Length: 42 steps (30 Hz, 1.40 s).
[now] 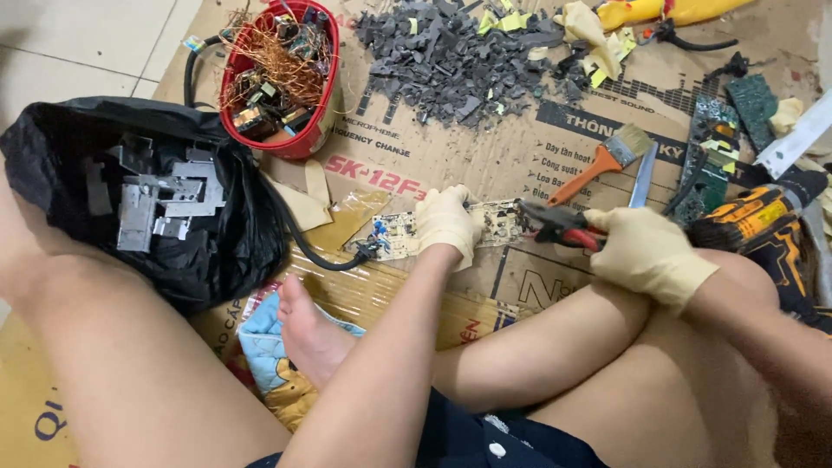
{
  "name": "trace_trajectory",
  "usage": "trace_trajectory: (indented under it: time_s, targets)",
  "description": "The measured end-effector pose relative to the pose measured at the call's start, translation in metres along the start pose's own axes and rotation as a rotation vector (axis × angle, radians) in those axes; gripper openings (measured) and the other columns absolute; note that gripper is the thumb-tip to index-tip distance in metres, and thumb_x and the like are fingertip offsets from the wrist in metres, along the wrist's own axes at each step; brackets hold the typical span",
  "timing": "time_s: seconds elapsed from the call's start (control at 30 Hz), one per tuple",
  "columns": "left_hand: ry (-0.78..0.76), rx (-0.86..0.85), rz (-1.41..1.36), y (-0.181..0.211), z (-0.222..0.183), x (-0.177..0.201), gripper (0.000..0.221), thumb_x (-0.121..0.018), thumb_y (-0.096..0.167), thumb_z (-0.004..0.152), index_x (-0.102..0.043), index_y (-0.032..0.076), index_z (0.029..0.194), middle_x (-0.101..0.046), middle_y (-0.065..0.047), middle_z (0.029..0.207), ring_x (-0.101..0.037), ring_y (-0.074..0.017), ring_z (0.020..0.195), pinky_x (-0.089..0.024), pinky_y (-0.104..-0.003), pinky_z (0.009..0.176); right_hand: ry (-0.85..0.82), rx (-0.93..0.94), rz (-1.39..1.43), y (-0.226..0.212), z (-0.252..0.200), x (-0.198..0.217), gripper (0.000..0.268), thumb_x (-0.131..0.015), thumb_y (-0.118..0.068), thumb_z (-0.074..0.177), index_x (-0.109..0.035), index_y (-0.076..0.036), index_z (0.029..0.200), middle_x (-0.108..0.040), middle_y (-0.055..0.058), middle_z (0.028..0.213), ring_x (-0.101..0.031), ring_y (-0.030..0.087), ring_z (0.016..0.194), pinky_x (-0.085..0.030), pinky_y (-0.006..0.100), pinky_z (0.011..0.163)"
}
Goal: The person sits on the floor and uses pliers and a utility knife to remove components from a circuit board. They scrape and pry at the board, separating parts and placing them into a red container.
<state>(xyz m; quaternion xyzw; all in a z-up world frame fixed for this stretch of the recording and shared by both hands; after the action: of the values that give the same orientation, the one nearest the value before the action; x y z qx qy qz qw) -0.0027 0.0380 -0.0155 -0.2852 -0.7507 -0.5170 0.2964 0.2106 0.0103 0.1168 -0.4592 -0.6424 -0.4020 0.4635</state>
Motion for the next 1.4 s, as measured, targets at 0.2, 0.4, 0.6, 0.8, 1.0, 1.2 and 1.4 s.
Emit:
trace_trajectory:
  time_s: [0.2,0.4,0.6,0.8,1.0,1.2,1.4]
  targets:
    - [0.013,0.004,-0.018,-0.003,0.001,0.002,0.013,-0.071,0.027,0.079,-0.076,0.022,0.089,-0.065,-0.016,0.101,-0.057,-0.0354,0.094,-0.048,-0.043,0.091,0.086,0.155,-0.052,0.035,0.014,-0.029,0.055,-0.07,-0.023,0.069,-0.063,-0.015,0.122,-0.066,0.005,0.094,-0.067,0.029,0.074,-0.054,0.037,0.064]
    - [0.002,0.011,-0.002,-0.001,-0.001,0.005,0.014,-0.07,0.028,0.08,-0.076,0.022,0.091,-0.065,-0.015,0.103,-0.057,-0.0349,0.095,-0.048,-0.042,0.091,0.13,0.225,-0.005,0.04,0.012,-0.015,0.058,-0.071,-0.016,0.066,-0.063,-0.02,0.124,-0.066,0.004,0.088,-0.065,0.025,0.071,-0.052,0.035,0.06]
    - [-0.006,-0.016,0.052,-0.007,0.004,-0.002,0.021,-0.072,0.026,0.075,-0.077,0.022,0.095,-0.066,-0.016,0.105,-0.058,-0.0369,0.098,-0.047,-0.044,0.094,0.18,0.317,-0.109,0.025,0.015,-0.018,0.053,-0.07,-0.019,0.066,-0.064,-0.019,0.119,-0.064,0.004,0.089,-0.065,0.028,0.069,-0.053,0.036,0.057]
    - [-0.197,0.121,0.135,-0.001,0.015,0.001,0.02,-0.065,0.043,0.087,-0.076,0.037,0.102,-0.071,-0.008,0.118,-0.064,-0.0306,0.123,-0.048,-0.041,0.107,-0.084,0.034,-0.075,0.013,0.017,-0.012,0.066,-0.072,-0.028,0.066,-0.065,-0.034,0.132,-0.069,-0.001,0.101,-0.071,0.023,0.101,-0.061,0.041,0.084]
    - [-0.063,-0.066,0.085,0.031,0.042,0.041,0.009,-0.075,0.022,0.079,-0.08,0.027,0.085,-0.078,-0.007,0.098,-0.072,-0.0287,0.107,-0.057,-0.042,0.096,0.125,-0.389,0.314,0.063,-0.055,-0.02,0.072,-0.074,-0.043,0.059,-0.065,-0.048,0.13,-0.067,-0.007,0.105,-0.068,0.018,0.109,-0.057,0.039,0.088]
    - [0.496,-0.412,0.12,0.088,0.049,0.145,0.004,-0.074,0.021,0.085,-0.071,0.023,0.085,-0.072,-0.008,0.091,-0.07,-0.0298,0.1,-0.058,-0.047,0.087,0.275,-0.644,0.489,0.071,-0.118,-0.026,0.079,-0.085,-0.057,0.049,-0.068,-0.048,0.126,-0.07,-0.016,0.111,-0.066,0.007,0.109,-0.054,0.029,0.096]
    - [0.723,-0.665,0.335,0.124,0.071,0.175,0.009,-0.074,0.019,0.08,-0.067,0.018,0.075,-0.067,-0.006,0.076,-0.073,-0.0306,0.08,-0.061,-0.049,0.066,0.359,-0.688,0.596,0.052,-0.163,0.019,0.039,-0.082,-0.045,0.059,-0.08,-0.034,0.096,-0.076,-0.001,0.09,-0.072,0.021,0.098,-0.056,0.036,0.086]
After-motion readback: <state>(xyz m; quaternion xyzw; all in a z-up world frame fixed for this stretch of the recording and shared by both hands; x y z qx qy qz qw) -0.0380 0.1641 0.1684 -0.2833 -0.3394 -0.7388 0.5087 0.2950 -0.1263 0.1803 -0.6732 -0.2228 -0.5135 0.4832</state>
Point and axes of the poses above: each hand's wrist, its own z-axis towards the middle knuckle, its own x-axis out of the back of the hand, y = z × x, the point moved 4 cm from there along z, towards the middle knuckle
